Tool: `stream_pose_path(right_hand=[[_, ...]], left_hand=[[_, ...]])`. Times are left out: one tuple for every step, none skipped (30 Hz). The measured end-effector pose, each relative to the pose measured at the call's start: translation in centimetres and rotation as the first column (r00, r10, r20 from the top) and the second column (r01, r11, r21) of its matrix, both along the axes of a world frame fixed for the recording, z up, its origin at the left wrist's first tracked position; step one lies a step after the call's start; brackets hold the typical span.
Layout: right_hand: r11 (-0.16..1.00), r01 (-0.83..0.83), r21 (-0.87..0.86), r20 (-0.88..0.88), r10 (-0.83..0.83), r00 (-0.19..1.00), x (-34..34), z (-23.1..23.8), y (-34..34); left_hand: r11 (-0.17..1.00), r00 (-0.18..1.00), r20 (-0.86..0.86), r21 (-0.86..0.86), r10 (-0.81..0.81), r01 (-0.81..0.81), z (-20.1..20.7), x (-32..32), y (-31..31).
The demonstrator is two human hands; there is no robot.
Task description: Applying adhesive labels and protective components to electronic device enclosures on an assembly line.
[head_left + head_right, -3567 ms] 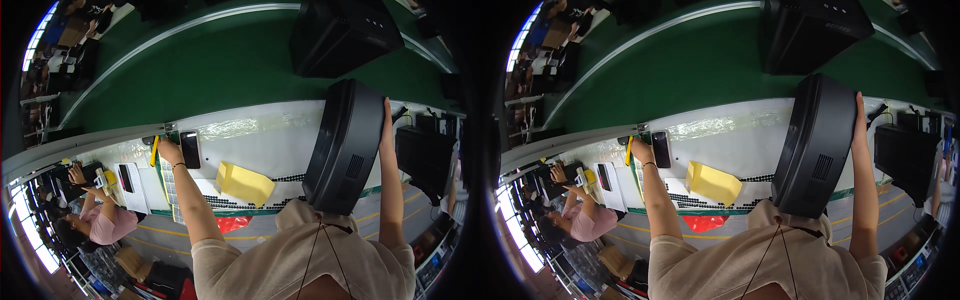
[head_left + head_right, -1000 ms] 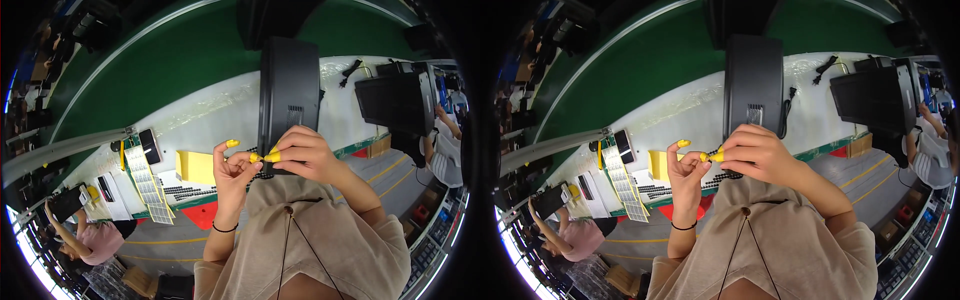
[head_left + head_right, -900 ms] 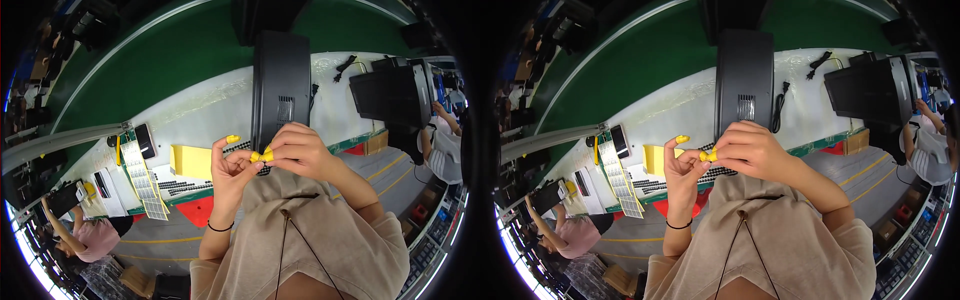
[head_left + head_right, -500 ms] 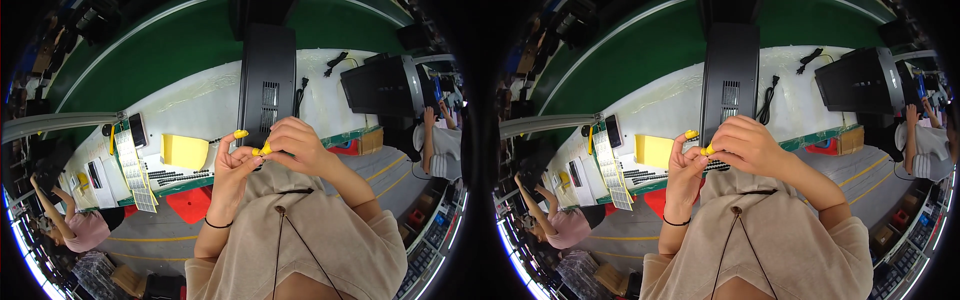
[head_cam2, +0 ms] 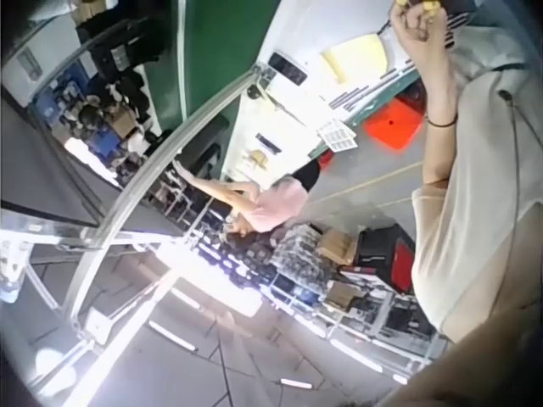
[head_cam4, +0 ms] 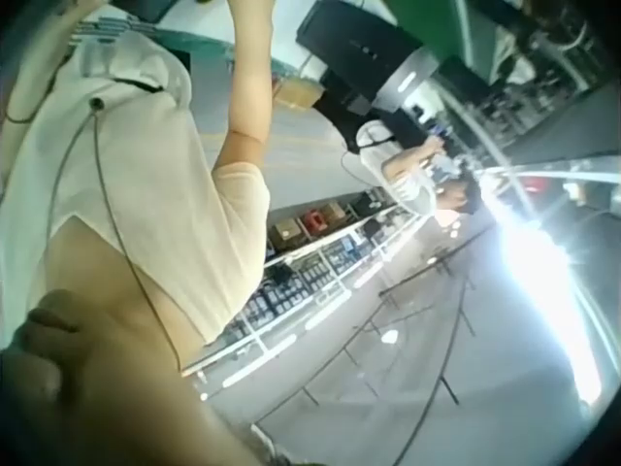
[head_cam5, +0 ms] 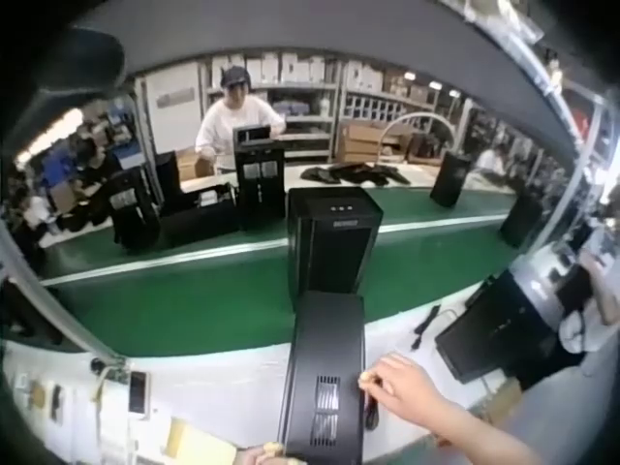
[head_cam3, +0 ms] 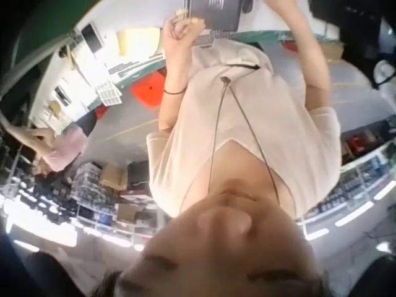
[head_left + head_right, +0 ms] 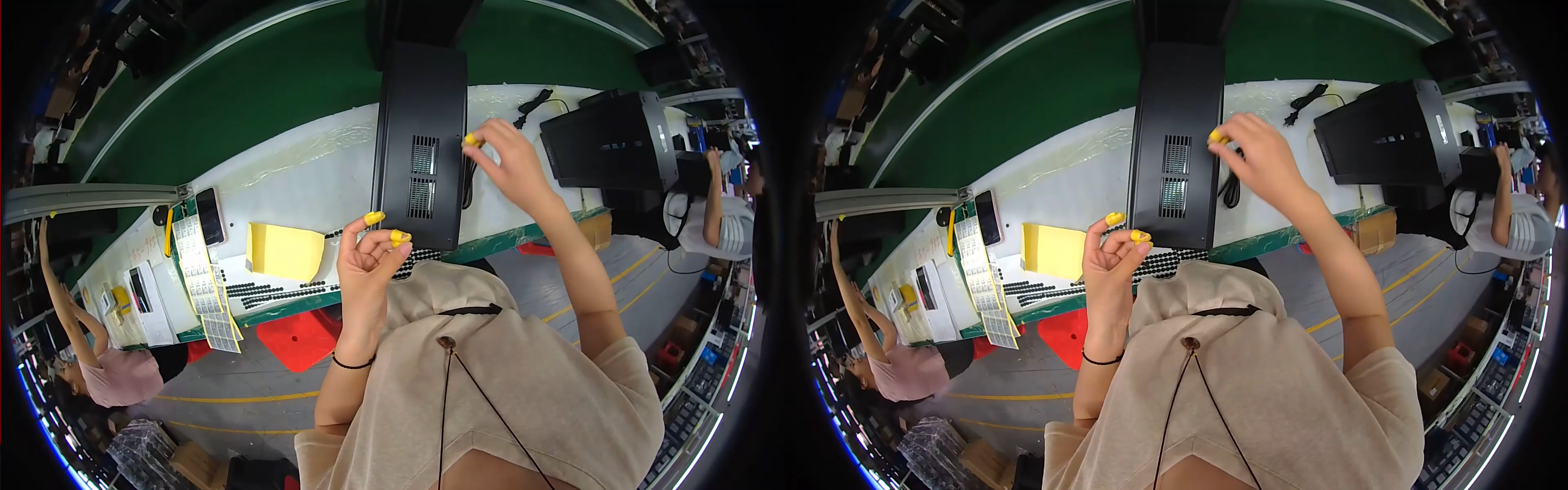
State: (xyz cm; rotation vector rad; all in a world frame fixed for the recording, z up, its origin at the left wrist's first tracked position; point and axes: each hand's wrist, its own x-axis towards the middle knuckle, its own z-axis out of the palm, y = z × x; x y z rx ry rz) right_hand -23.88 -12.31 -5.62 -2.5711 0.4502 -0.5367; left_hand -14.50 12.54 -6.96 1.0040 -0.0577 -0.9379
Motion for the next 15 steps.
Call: stream_pose_path(right_hand=[[1.0,-0.002,-0.004,-0.003,0.002,1.0,0.0,-0.9,-0.8],[0.998,0.033,-0.048,-0.015,-0.034,0.999,0.1,-1.7,-1.5],[0.994,0.065,-0.09,-0.026,-0.068,0.997,0.2,-2.4,-1.9],[0.994,0.062,-0.091,-0.028,-0.065,0.997,0.4,-2.9,-2.1],[0.992,0.052,-0.115,-0.044,-0.058,0.997,0.5,-3.3,-2.4],[0.989,0.042,-0.139,-0.058,-0.05,0.997,0.8,-3.6,-2.5],[0.99,0.04,-0.138,-0.058,-0.048,0.997,0.9,-3.8,-2.5],[0.985,0.044,-0.167,-0.087,-0.059,0.994,1.0,-4.0,-2.6],[0.98,0.045,-0.196,-0.116,-0.069,0.991,1.0,-4.0,-2.6],[0.98,0.043,-0.195,-0.116,-0.067,0.991,1.1,-3.9,-2.6],[0.974,0.012,-0.224,-0.104,-0.036,0.994,1.2,-3.7,-2.6],[0.967,-0.017,-0.254,-0.092,-0.007,0.996,1.2,-3.4,-2.6],[0.967,-0.016,-0.254,-0.092,-0.008,0.996,1.4,-3.2,-2.7],[0.956,-0.051,-0.289,-0.132,0.013,0.991,1.7,-3.0,-2.8],[0.943,-0.085,-0.322,-0.174,0.029,0.984,2.0,-2.8,-2.9]], left_hand=[[1.0,1.0,0.013,0.002,0.011,-0.011,-0.3,0.0,0.1],[1.0,0.999,0.025,0.005,0.023,-0.023,-0.5,0.1,0.2],[1.0,0.999,0.023,0.004,0.026,-0.026,-0.4,0.1,0.2],[1.0,0.999,0.04,0.011,0.028,-0.028,-0.4,0.2,0.3],[0.999,0.998,0.057,0.018,0.029,-0.03,-0.3,0.1,0.3],[0.999,0.998,0.057,0.019,0.032,-0.033,-0.3,0.2,0.3],[0.999,0.997,0.062,0.023,0.038,-0.039,-0.3,0.2,0.3],[0.999,0.997,0.067,0.026,0.042,-0.044,-0.3,0.2,0.4],[0.999,0.997,0.068,0.027,0.045,-0.047,-0.4,0.2,0.4],[0.998,0.996,0.068,0.026,0.051,-0.053,-0.4,0.3,0.5],[0.998,0.996,0.069,0.025,0.056,-0.057,-0.5,0.3,0.5],[0.998,0.996,0.069,0.025,0.055,-0.057,-0.6,0.3,0.6],[0.998,0.996,0.066,0.032,0.057,-0.06,-0.6,0.3,0.6],[0.997,0.996,0.062,0.04,0.059,-0.061,-0.7,0.3,0.6],[0.998,0.997,0.062,0.04,0.055,-0.057,-0.7,0.3,0.6]])
